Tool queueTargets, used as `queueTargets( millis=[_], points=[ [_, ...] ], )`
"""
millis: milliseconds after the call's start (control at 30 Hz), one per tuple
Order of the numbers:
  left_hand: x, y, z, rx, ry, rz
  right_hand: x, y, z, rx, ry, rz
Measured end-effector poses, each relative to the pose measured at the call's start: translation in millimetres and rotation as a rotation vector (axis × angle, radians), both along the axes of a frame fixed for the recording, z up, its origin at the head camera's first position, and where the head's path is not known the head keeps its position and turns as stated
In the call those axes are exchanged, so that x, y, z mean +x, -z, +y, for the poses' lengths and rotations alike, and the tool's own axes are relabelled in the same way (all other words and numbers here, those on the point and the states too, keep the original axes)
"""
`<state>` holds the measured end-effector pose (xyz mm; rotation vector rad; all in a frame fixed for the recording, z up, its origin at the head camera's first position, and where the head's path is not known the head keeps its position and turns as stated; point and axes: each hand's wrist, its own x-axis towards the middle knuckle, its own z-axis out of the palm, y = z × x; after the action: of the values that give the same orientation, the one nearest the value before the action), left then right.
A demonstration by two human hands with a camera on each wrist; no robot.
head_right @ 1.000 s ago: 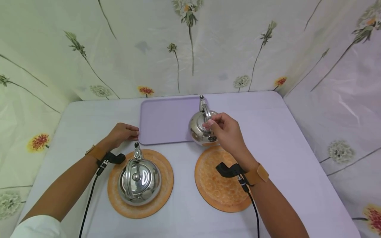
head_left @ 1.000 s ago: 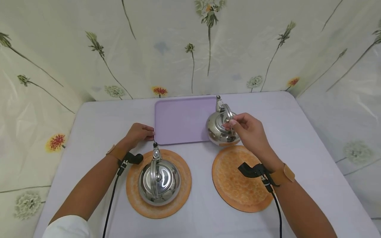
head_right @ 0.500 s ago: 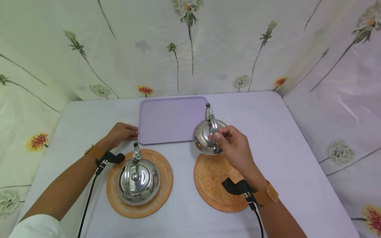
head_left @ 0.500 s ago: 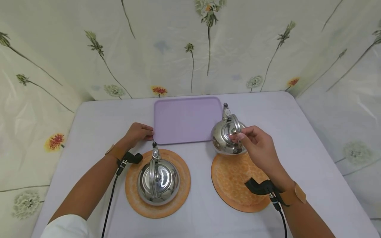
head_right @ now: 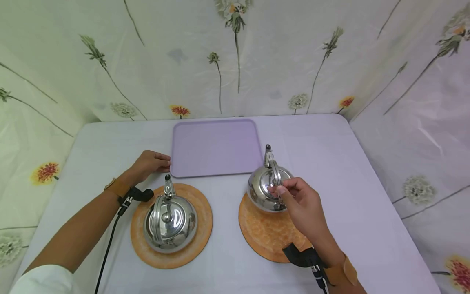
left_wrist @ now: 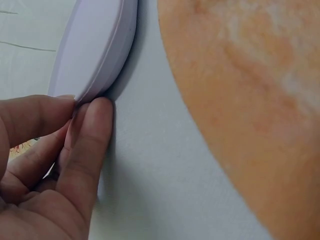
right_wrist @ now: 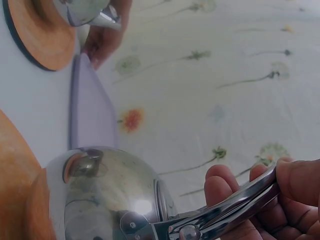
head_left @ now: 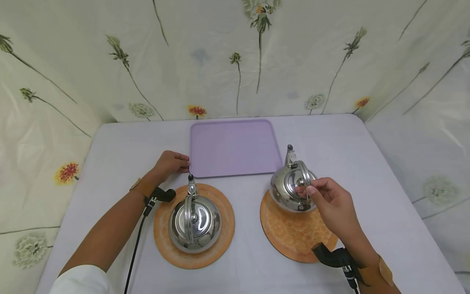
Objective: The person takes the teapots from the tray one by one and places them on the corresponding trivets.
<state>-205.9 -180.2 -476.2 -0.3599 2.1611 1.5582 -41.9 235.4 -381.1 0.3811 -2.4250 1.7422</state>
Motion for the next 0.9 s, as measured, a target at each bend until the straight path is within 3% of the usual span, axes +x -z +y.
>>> queueTargets(
  millis=[400, 700, 900],
  points=[
    [-0.1, -1.1, 0.2, -0.016, 0.016, 0.008, 21.2, 7.5, 7.4, 0.059, 0.026, 0.033],
    [-2.9, 2.8, 6.6, -0.036, 0.031, 0.01, 39.1, 12.0, 10.2, 0.007, 0.036, 0.024],
    [-0.4, 2.4, -0.9, -0.043, 0.007, 0.024, 36.9, 14.8, 6.8, -0.029, 0.014, 0.028]
  ],
)
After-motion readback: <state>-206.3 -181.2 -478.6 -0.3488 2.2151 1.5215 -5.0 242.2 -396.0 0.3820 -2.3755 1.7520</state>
